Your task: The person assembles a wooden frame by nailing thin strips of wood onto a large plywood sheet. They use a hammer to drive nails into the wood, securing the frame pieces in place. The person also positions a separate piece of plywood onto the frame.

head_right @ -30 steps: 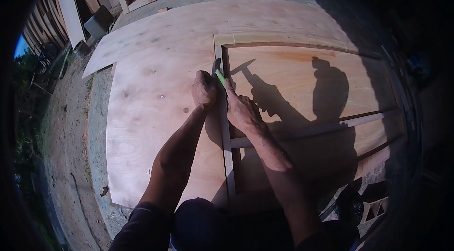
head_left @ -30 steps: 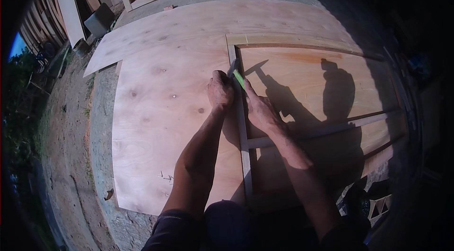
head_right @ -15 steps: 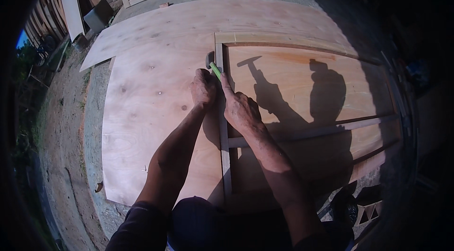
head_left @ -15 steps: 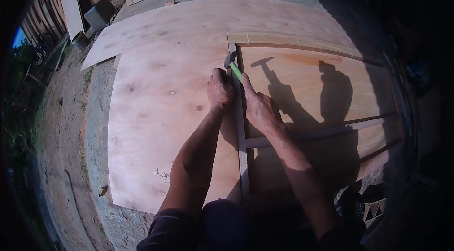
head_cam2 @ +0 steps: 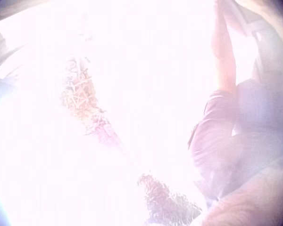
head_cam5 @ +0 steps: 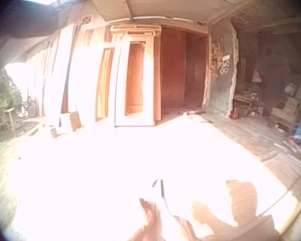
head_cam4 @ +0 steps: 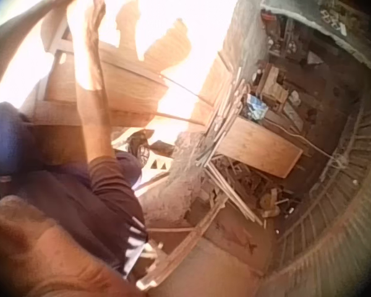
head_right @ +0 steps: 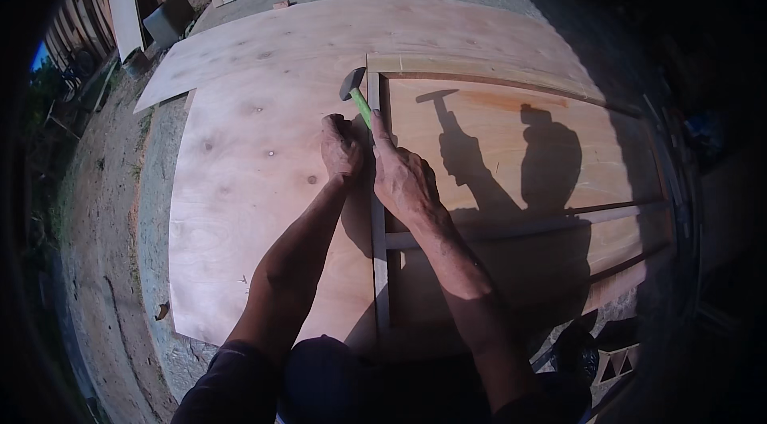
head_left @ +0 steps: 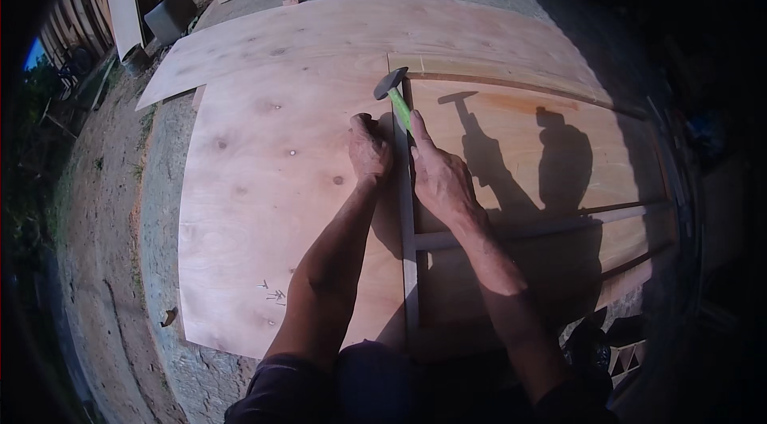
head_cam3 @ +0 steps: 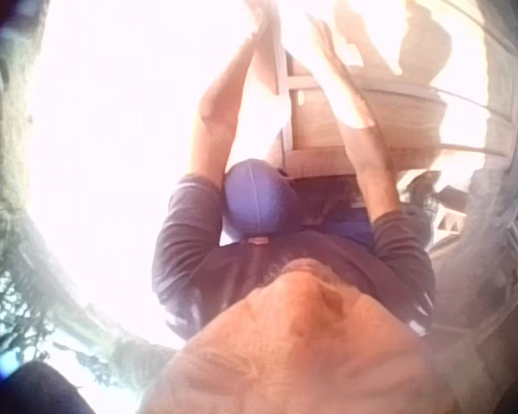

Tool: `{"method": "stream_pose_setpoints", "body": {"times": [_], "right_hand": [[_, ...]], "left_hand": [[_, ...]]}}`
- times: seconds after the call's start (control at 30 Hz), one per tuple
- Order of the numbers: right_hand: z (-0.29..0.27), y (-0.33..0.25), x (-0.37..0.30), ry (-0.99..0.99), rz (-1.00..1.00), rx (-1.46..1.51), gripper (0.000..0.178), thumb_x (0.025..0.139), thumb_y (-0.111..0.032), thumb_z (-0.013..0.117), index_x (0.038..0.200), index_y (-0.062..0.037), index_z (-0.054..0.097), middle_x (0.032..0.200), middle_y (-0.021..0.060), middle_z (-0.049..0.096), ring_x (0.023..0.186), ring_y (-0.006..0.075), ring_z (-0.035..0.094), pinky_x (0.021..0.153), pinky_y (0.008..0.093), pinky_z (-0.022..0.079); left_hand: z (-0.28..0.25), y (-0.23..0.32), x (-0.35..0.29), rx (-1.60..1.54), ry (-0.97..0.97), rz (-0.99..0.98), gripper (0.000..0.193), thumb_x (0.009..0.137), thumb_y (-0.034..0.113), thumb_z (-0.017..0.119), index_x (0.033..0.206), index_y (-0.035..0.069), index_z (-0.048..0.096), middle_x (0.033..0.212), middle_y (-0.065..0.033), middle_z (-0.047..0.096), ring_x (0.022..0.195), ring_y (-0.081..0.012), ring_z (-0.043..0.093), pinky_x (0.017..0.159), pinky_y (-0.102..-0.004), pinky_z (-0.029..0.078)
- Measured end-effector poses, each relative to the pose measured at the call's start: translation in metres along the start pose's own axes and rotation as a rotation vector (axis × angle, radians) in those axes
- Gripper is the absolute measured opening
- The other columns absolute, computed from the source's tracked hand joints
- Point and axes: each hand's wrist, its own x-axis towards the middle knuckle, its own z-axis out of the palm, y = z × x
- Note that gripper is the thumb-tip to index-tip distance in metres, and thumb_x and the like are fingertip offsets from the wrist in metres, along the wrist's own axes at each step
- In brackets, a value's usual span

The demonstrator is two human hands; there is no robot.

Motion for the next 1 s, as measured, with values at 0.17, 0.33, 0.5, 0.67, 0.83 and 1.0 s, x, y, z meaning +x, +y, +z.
{"method": "stream_pose_setpoints", "body": {"times": [0.17,0.33,0.5,0.67,0.83,1.0], "right_hand": [[0.025,0.034,-0.005,-0.314,0.269,-0.127,0.070,0.094,-0.002,0.055,0.158,-0.0163,0.029,0.090,0.0264,0.067,0.081,0.0426,0.068,0.072,0.0485,0.053],[0.029,0.014,-0.015,0.213,0.039,0.093,0.072,0.094,-0.001,0.053,0.158,-0.0218,0.027,0.093,0.0262,0.068,0.079,0.0432,0.066,0.076,0.0486,0.052],[0.032,0.040,-0.007,-0.258,0.123,-0.201,0.071,0.094,-0.003,0.053,0.158,-0.0189,0.025,0.088,0.0263,0.067,0.080,0.0445,0.067,0.070,0.0538,0.049],[0.066,0.014,-0.041,0.013,0.170,0.204,0.069,0.098,-0.008,0.052,0.160,-0.0176,0.023,0.090,0.0226,0.067,0.068,0.0268,0.060,0.065,0.0385,0.050],[0.098,0.016,-0.082,0.005,0.277,0.329,0.063,0.101,-0.005,0.048,0.159,-0.0153,0.027,0.118,0.0184,0.066,0.080,0.0157,0.056,0.075,0.0289,0.049],[0.106,0.010,-0.085,0.032,0.238,0.309,0.059,0.103,-0.010,0.048,0.158,-0.0122,0.028,0.148,0.0201,0.050,0.106,0.0237,0.064,0.089,0.0324,0.050]], "left_hand": [[0.007,0.005,-0.008,0.017,-0.031,-0.080,0.040,0.079,0.000,0.054,0.118,0.004,0.049,0.107,-0.0164,0.066,0.106,-0.0381,0.059,0.092,-0.0468,0.046],[0.007,-0.004,-0.001,-0.022,0.027,0.050,0.040,0.077,-0.001,0.055,0.116,0.004,0.050,0.106,-0.0175,0.067,0.101,-0.0394,0.060,0.089,-0.0479,0.047],[0.006,-0.023,0.007,-0.201,0.019,0.022,0.029,0.083,-0.004,0.053,0.111,0.003,0.053,0.104,-0.0158,0.068,0.096,-0.0339,0.064,0.087,-0.0393,0.050],[-0.056,-0.042,-0.003,-0.720,-0.264,-0.180,0.008,0.097,0.004,0.063,0.105,0.004,0.063,0.099,-0.0007,0.066,0.095,-0.0086,0.059,0.084,-0.0246,0.047],[-0.220,-0.053,-0.053,-0.174,-0.320,-0.280,0.014,0.090,0.008,0.067,0.103,0.001,0.068,0.095,-0.0071,0.073,0.087,-0.0114,0.065,0.078,-0.0278,0.053],[-0.338,-0.053,-0.129,0.396,-0.266,-0.402,0.019,0.085,0.010,0.068,0.103,0.002,0.068,0.098,-0.0154,0.074,0.090,-0.0256,0.072,0.081,-0.0353,0.056]]}}
